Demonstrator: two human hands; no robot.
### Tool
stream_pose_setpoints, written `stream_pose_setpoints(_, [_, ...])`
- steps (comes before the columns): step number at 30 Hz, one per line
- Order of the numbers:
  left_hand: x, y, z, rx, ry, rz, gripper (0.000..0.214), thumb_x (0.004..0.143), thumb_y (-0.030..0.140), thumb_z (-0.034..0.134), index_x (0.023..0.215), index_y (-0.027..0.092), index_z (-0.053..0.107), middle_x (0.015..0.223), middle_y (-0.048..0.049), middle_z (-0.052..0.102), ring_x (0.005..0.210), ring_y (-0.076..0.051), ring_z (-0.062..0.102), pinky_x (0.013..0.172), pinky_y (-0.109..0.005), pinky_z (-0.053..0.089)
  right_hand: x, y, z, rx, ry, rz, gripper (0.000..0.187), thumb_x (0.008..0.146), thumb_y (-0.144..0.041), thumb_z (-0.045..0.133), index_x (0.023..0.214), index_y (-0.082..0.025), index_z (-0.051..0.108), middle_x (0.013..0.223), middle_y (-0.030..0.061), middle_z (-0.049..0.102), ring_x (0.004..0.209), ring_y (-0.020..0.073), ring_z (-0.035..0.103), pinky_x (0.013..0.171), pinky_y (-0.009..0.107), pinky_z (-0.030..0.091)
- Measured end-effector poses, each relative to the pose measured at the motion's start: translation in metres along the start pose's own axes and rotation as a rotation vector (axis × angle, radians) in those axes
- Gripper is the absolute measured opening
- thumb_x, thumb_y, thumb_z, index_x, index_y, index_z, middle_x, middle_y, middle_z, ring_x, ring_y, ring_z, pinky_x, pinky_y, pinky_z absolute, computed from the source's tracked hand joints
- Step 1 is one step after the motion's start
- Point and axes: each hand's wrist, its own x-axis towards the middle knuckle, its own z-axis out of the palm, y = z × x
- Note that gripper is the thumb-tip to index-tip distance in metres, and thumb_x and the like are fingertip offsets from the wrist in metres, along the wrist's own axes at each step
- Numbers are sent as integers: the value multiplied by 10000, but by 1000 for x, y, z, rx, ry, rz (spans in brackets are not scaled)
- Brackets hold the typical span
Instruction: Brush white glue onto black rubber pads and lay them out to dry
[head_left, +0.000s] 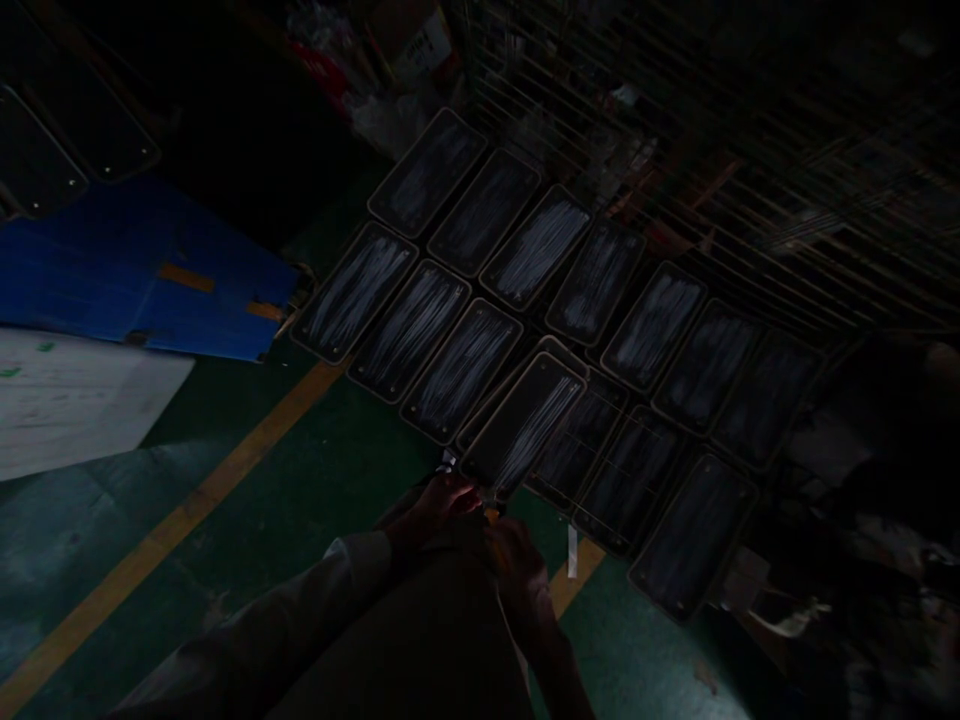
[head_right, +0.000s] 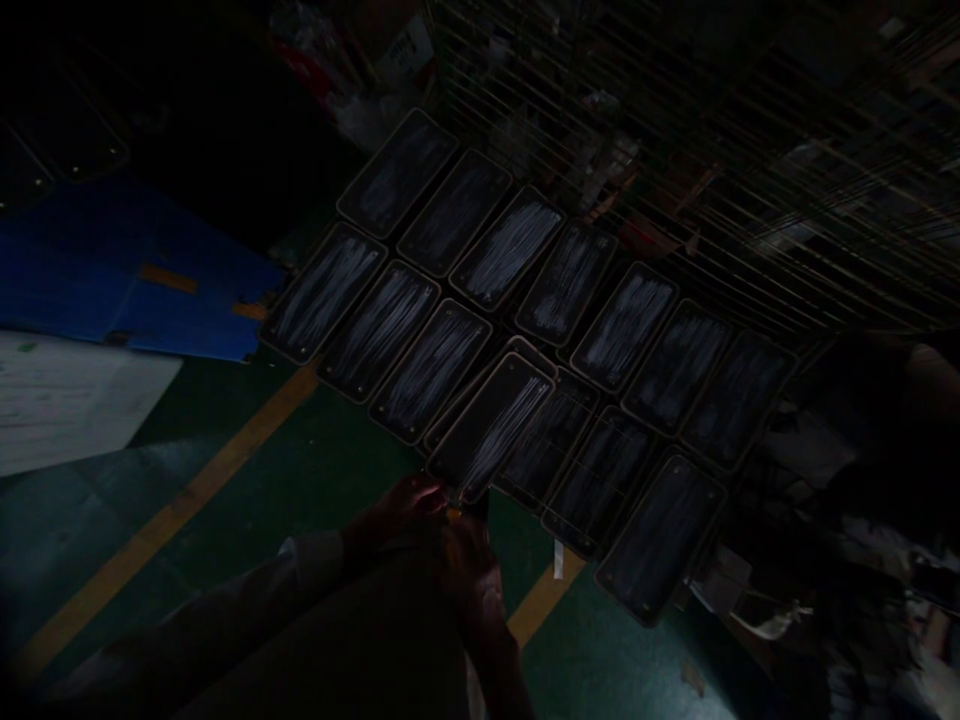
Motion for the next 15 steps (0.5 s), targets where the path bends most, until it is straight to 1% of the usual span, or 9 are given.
stream_pose_setpoints(1, [0,0,-1,9,-17,14,259,724,365,820,838,161,708,853,-60,700,826,-194,657,850,-330,516,5,-2,-4,17,3,15,283,924,-143,508,1152,-262,625,1055,59,649,962,173,674,766,276,601])
stream_pose_setpoints(3, [2,-3,-4,-3,-26,13,291,721,388,822,857,160,704,859,-60,695,828,-194,657,858,-338,515,25,-1,-17,17,73,28,238,944,-144,497,1103,-252,637,1032,58,644,950,165,666,793,281,590])
stream_pose_setpoints(6, [8,-9,-8,-40,16,-14,295,693,374,846,846,170,697,828,-45,680,801,-182,653,855,-340,521,75,12,-45,-48,221,-8,183,956,-172,510,1061,-240,643,1044,73,633,969,176,646,828,318,576])
stream_pose_setpoints(8, [11,-12,-11,-55,33,-22,297,682,367,855,844,173,698,828,-46,680,794,-181,652,847,-338,523,111,25,-62,-108,291,-59,177,960,-197,518,1078,-241,642,1059,78,627,999,185,633,866,350,566])
stream_pose_setpoints(10, [12,-13,-12,-50,23,-16,295,689,371,852,843,168,703,838,-53,684,798,-184,653,846,-336,520,142,39,-75,-171,340,-108,182,964,-219,516,1092,-238,645,1072,82,621,1022,192,624,896,375,558])
stream_pose_setpoints(12, [10,-13,-12,-48,9,-16,282,704,368,843,851,166,712,864,-60,690,814,-190,657,851,-337,515,161,51,-79,-222,369,-135,180,967,-239,510,1083,-235,648,1073,82,616,1025,193,621,909,386,557])
stream_pose_setpoints(13, [10,-13,-12,-52,13,-22,270,709,363,838,844,165,714,864,-60,691,815,-192,659,851,-337,511,165,55,-78,-240,371,-139,179,969,-246,505,1076,-236,648,1071,80,614,1021,191,622,907,385,559])
stream_pose_setpoints(15, [9,-12,-12,-69,24,-36,242,715,344,833,828,164,718,849,-62,692,817,-199,663,848,-337,505,162,58,-71,-259,342,-132,184,974,-246,490,1076,-244,643,1069,75,609,1018,187,621,898,375,564])
